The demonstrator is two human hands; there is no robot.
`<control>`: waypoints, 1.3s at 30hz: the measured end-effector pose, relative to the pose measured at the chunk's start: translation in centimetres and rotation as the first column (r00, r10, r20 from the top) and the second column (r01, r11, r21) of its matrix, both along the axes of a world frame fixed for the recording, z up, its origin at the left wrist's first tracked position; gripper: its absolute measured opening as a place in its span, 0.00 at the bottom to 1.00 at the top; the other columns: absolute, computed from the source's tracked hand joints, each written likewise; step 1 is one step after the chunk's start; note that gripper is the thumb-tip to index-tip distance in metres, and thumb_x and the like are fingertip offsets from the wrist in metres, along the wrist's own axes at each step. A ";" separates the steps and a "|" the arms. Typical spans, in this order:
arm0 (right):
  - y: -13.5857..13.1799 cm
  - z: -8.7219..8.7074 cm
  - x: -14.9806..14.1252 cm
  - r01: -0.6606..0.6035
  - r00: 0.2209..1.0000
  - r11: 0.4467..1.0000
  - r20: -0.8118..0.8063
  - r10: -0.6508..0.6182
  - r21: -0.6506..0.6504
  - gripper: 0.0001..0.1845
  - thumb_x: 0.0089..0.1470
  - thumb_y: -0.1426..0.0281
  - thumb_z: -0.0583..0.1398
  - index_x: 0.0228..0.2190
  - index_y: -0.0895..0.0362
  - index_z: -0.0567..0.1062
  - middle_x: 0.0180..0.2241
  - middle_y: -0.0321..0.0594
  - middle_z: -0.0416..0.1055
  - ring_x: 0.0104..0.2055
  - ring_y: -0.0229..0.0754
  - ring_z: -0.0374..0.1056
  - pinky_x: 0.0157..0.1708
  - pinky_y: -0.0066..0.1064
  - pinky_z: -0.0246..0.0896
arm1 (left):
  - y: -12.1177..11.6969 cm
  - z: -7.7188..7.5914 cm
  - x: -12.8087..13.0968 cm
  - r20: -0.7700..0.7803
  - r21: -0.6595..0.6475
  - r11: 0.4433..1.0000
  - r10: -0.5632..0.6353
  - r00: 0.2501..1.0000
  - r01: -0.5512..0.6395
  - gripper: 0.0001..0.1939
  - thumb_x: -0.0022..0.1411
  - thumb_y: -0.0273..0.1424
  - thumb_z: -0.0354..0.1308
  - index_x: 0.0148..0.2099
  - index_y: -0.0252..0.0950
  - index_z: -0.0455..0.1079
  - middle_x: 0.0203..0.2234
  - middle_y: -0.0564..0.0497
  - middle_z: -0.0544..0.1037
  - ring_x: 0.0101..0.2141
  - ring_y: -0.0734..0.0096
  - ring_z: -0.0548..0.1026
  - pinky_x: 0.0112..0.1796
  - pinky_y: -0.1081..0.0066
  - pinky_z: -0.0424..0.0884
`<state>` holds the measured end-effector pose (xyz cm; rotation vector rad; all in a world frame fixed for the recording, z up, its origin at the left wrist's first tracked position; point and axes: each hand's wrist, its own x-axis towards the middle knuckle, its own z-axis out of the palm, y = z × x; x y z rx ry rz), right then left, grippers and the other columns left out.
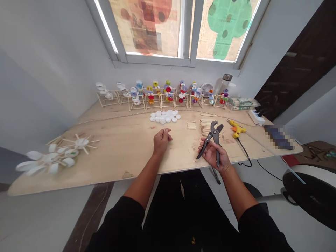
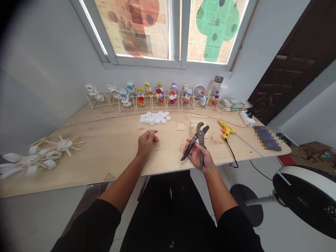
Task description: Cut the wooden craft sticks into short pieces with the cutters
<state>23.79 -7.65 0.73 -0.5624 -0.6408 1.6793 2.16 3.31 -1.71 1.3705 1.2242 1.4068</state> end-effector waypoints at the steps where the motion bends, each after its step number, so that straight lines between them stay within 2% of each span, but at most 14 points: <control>1: 0.0 0.0 0.0 0.001 1.000 1.000 0.001 -0.001 0.000 0.17 0.49 0.65 0.57 0.41 0.56 0.72 0.37 0.39 0.72 0.40 0.41 0.67 0.49 0.38 0.57 | 0.0 0.0 0.0 0.003 -0.002 1.000 0.000 1.000 0.000 0.17 0.57 0.41 0.49 0.36 0.33 0.71 0.15 0.54 0.70 0.19 0.75 0.67 0.25 0.74 0.66; 15: -0.1 0.1 0.2 0.034 0.999 0.999 0.039 -0.034 -0.003 0.16 0.48 0.64 0.58 0.39 0.55 0.72 0.34 0.38 0.73 0.37 0.42 0.69 0.45 0.40 0.62 | 0.0 0.1 0.3 0.048 -0.027 1.000 0.009 0.999 -0.008 0.17 0.57 0.41 0.49 0.35 0.33 0.70 0.13 0.55 0.69 0.17 0.75 0.67 0.24 0.75 0.65; 33: 0.1 0.1 0.4 0.023 1.000 1.000 -0.011 -0.023 -0.020 0.16 0.48 0.65 0.57 0.40 0.55 0.73 0.34 0.39 0.71 0.35 0.41 0.67 0.43 0.39 0.62 | 0.1 0.0 0.2 -0.065 0.004 1.000 -0.002 0.998 0.002 0.13 0.55 0.38 0.51 0.31 0.34 0.71 0.14 0.55 0.70 0.19 0.75 0.67 0.26 0.74 0.65; 39: 0.0 0.4 0.2 0.023 0.999 0.999 -0.032 -0.024 -0.023 0.15 0.49 0.66 0.57 0.39 0.55 0.73 0.33 0.39 0.70 0.35 0.42 0.66 0.42 0.40 0.62 | -0.4 0.6 0.2 -0.095 0.010 1.000 -0.001 0.995 0.002 0.14 0.55 0.39 0.50 0.31 0.34 0.71 0.15 0.55 0.70 0.20 0.74 0.67 0.26 0.74 0.65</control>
